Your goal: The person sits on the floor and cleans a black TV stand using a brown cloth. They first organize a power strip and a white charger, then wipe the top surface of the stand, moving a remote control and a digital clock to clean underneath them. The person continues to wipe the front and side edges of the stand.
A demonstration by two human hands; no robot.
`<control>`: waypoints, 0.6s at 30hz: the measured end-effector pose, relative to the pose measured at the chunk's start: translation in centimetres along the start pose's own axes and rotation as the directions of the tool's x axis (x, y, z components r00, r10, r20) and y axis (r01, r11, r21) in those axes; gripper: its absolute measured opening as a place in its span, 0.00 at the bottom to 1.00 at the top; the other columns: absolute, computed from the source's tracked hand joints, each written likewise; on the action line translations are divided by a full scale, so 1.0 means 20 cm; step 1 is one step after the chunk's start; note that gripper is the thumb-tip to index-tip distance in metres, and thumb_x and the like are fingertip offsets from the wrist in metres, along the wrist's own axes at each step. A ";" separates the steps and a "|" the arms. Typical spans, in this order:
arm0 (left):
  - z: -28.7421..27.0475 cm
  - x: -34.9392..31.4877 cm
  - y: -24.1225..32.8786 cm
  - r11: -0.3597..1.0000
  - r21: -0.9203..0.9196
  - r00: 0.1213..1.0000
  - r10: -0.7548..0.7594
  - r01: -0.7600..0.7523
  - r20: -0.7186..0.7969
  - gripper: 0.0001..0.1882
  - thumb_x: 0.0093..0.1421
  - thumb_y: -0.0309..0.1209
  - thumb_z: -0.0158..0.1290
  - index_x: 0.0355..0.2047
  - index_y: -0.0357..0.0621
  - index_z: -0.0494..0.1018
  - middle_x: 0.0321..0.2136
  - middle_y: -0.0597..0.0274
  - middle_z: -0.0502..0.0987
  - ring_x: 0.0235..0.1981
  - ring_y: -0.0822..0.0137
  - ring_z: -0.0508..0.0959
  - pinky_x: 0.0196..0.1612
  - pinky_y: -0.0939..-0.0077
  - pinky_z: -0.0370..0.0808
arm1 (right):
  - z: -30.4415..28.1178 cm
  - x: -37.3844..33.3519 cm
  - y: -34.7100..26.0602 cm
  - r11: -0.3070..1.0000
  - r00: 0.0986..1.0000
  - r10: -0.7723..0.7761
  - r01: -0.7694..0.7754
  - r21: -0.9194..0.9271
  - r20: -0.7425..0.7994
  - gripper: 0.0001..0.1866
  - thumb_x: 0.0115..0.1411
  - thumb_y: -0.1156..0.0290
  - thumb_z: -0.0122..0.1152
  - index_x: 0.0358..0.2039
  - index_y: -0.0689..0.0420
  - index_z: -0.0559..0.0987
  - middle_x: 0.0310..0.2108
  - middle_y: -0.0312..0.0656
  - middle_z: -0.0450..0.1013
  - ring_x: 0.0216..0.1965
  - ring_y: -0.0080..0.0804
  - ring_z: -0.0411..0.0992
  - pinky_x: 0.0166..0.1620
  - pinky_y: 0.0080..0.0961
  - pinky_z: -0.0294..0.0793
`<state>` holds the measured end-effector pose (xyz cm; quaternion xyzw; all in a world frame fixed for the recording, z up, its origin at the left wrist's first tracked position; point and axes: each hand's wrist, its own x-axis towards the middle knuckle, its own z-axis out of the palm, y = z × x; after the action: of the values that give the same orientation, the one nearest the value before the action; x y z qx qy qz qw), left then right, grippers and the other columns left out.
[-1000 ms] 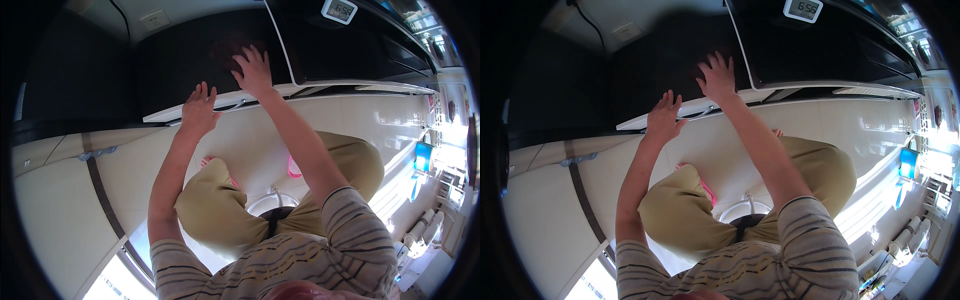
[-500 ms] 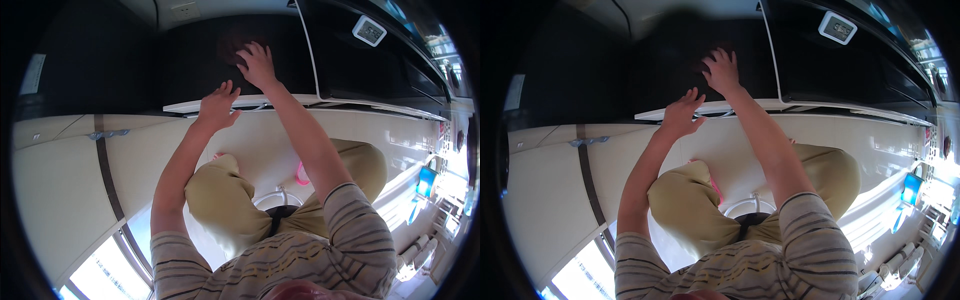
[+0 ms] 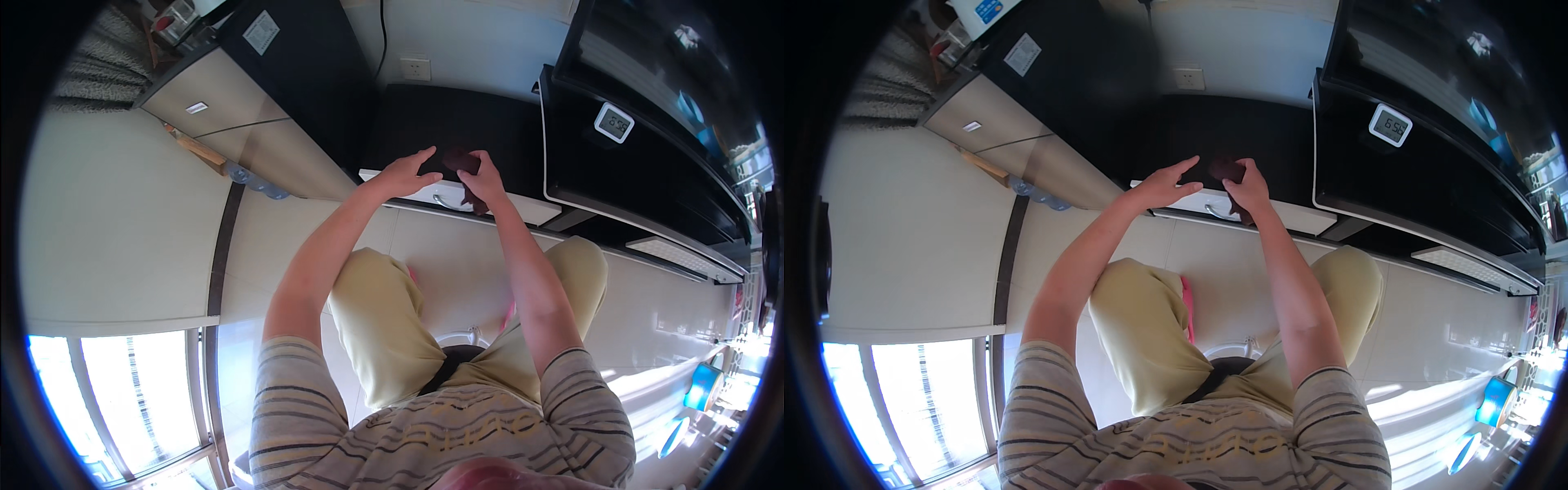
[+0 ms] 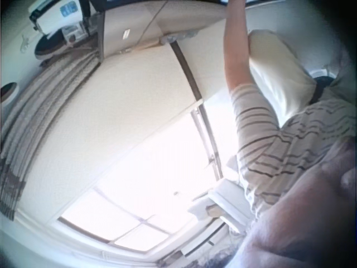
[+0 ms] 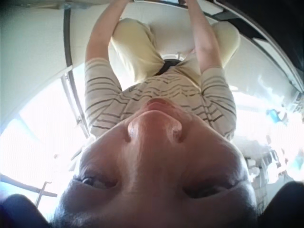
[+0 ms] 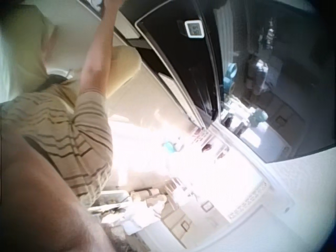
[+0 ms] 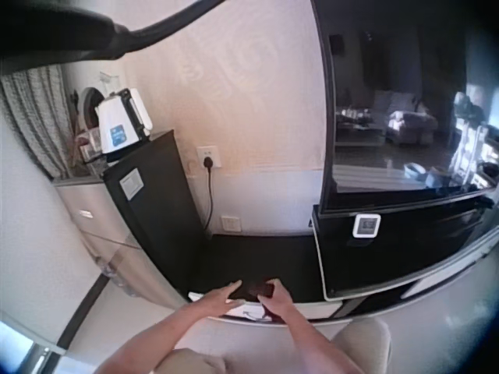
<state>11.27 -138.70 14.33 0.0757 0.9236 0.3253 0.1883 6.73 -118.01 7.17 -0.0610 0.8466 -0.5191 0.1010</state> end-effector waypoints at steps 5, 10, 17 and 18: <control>-0.03 -0.24 0.03 0.847 -0.523 0.968 -0.049 -0.090 -0.246 0.41 0.63 0.56 0.47 0.68 0.52 0.48 0.64 0.47 0.58 0.65 0.56 0.58 0.64 0.66 0.56 | 0.04 -0.15 -0.45 0.971 0.913 -0.237 0.235 0.046 0.333 0.25 0.49 0.73 0.66 0.49 0.56 0.70 0.44 0.47 0.72 0.45 0.42 0.74 0.49 0.32 0.72; -0.13 -0.49 -0.09 0.692 -0.699 0.944 -0.077 -0.182 -0.322 0.41 0.62 0.62 0.43 0.64 0.45 0.55 0.41 0.60 0.73 0.40 0.69 0.73 0.39 0.78 0.69 | 0.18 -0.26 -0.80 0.727 0.699 -0.565 0.673 -0.136 0.438 0.28 0.45 0.76 0.66 0.50 0.54 0.72 0.44 0.43 0.70 0.48 0.43 0.70 0.51 0.33 0.71; -0.27 -0.58 0.04 0.127 -0.872 0.859 -0.156 -0.473 -0.488 0.31 0.63 0.46 0.52 0.60 0.43 0.57 0.52 0.57 0.66 0.51 0.64 0.70 0.51 0.64 0.73 | 0.35 -0.35 -1.04 0.747 0.740 -0.665 0.663 -0.058 -0.098 0.39 0.44 0.81 0.66 0.58 0.49 0.64 0.54 0.45 0.61 0.58 0.45 0.60 0.58 0.35 0.66; -0.29 -0.57 0.07 0.199 -0.810 0.795 -0.170 -0.551 -0.583 0.30 0.64 0.46 0.51 0.60 0.43 0.58 0.51 0.57 0.67 0.51 0.64 0.70 0.51 0.66 0.73 | 0.39 -0.37 -1.03 0.766 0.737 -0.630 0.642 -0.037 -0.246 0.40 0.44 0.81 0.66 0.59 0.49 0.63 0.56 0.46 0.59 0.60 0.46 0.58 0.59 0.36 0.65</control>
<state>19.48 -143.97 22.81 -0.0341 0.5061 0.8519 -0.1304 15.76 -132.54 22.95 -0.2796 0.7671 -0.5468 -0.1855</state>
